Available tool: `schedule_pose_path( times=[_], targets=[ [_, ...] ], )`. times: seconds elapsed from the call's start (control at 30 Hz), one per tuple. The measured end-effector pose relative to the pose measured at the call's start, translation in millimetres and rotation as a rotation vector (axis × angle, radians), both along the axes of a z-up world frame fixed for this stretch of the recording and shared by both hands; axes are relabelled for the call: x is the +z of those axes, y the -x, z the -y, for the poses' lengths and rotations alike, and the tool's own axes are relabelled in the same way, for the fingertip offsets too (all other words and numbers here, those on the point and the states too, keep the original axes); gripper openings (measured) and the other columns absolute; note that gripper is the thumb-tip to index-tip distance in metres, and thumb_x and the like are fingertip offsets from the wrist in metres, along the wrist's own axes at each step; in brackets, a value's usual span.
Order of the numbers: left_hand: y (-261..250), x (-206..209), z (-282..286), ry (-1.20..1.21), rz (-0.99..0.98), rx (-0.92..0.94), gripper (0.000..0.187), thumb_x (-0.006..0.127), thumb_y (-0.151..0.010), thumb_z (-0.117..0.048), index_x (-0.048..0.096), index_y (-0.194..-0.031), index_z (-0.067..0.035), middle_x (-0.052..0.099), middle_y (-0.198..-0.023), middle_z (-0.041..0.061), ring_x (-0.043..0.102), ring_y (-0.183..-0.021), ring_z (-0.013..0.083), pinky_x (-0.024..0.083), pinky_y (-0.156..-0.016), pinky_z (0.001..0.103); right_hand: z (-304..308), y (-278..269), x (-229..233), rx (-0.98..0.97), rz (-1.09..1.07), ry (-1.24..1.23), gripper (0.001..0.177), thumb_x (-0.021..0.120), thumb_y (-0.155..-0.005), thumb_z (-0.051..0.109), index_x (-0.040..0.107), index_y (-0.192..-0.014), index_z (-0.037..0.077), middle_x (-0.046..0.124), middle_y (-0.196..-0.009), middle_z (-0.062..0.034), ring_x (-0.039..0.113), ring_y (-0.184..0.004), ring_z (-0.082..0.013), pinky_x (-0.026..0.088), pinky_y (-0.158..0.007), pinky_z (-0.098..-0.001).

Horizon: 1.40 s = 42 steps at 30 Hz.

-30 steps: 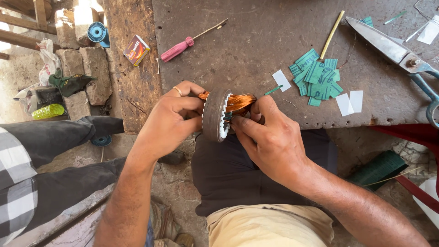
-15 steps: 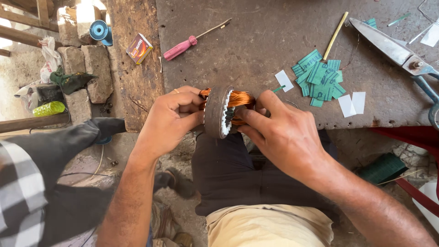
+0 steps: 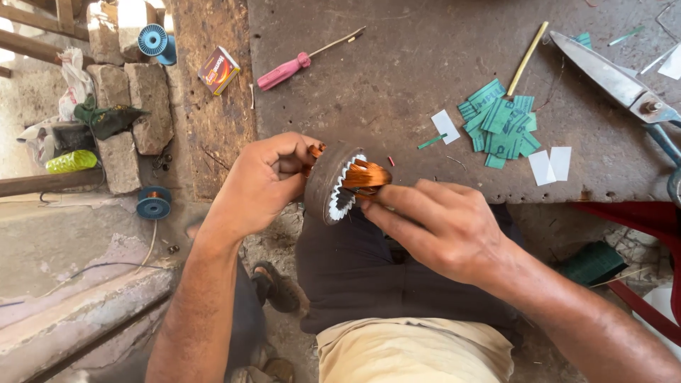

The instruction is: The person sits at a workbench and hand-winds enameled copper wire around a laminated motor core, looping the wire bundle through and around the core repeatedly. They insert small green insulating paper slips around the wound wire and press the windings into place, continuing to wind and tighten the coil.

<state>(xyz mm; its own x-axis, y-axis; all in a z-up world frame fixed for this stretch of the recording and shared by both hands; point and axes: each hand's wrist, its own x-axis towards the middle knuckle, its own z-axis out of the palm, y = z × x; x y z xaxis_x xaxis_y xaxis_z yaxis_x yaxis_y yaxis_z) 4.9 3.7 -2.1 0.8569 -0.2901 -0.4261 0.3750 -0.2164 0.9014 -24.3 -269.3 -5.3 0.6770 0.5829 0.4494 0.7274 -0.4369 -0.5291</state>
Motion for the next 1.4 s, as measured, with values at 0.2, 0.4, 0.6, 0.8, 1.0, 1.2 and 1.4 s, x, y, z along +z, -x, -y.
schedule_pose_path(
  times=[0.2,0.4,0.6,0.8,1.0,1.2,1.4],
  targets=[
    [-4,7,3,-0.067,-0.039,-0.043,0.011,0.067,-0.094,0.006,0.060,-0.090,-0.001,0.070,-0.092,0.003,0.064,-0.084,0.0038,0.055,-0.069,0.023,-4,-8,1,0.097,0.122,0.132,0.037,0.070,-0.077,0.008,0.074,-0.113,0.001,0.069,-0.113,-0.0097,0.067,-0.078,-0.0190,0.056,-0.063,-0.0338],
    [-5,7,3,-0.100,0.007,-0.074,0.009,0.073,-0.091,0.003,0.064,-0.092,0.000,0.067,-0.092,0.003,0.066,-0.081,0.0048,0.054,-0.071,0.024,-2,-12,-4,0.074,0.094,0.170,0.033,0.071,-0.079,0.009,0.074,-0.112,0.002,0.069,-0.111,-0.0089,0.068,-0.078,-0.0195,0.057,-0.063,-0.0353],
    [1,11,9,-0.194,0.130,-0.017,0.009,0.074,-0.086,0.004,0.069,-0.094,0.003,0.062,-0.100,0.002,0.070,-0.078,0.0088,0.058,-0.067,0.026,-1,-13,-16,0.085,0.121,0.151,0.031,0.071,-0.081,0.009,0.073,-0.111,0.003,0.068,-0.108,-0.0103,0.071,-0.082,-0.0211,0.057,-0.064,-0.0352],
    [9,7,12,-0.120,-0.048,0.096,0.001,0.064,-0.097,0.001,0.063,-0.097,0.000,0.069,-0.085,0.001,0.071,-0.075,0.0065,0.061,-0.065,0.024,-1,-14,-14,0.132,0.108,0.158,0.031,0.072,-0.080,0.011,0.072,-0.111,0.003,0.067,-0.104,-0.0083,0.071,-0.080,-0.0207,0.057,-0.062,-0.0355],
    [8,-1,13,-0.073,-0.048,0.131,0.009,0.064,-0.096,0.005,0.056,-0.096,0.000,0.068,-0.087,0.003,0.071,-0.075,0.0061,0.061,-0.064,0.024,2,-12,-15,0.143,0.087,0.159,0.035,0.072,-0.079,0.011,0.073,-0.113,0.004,0.068,-0.106,-0.0071,0.070,-0.077,-0.0188,0.055,-0.059,-0.0343],
    [3,17,27,-0.244,0.014,0.162,0.023,0.066,-0.095,0.002,0.048,-0.109,-0.003,0.068,-0.086,0.005,0.068,-0.070,0.0060,0.057,-0.056,0.025,-1,-11,-18,0.184,0.073,0.171,0.033,0.074,-0.082,0.013,0.073,-0.113,0.003,0.066,-0.104,-0.0074,0.069,-0.076,-0.0183,0.055,-0.057,-0.0340],
    [5,1,22,-0.140,0.035,0.106,0.028,0.064,-0.095,0.005,0.062,-0.122,-0.002,0.074,-0.093,0.005,0.069,-0.080,0.0067,0.056,-0.063,0.023,1,-12,-9,0.156,0.128,0.153,0.033,0.074,-0.082,0.012,0.073,-0.113,0.003,0.067,-0.109,-0.0080,0.067,-0.076,-0.0171,0.055,-0.059,-0.0335]
  ],
)
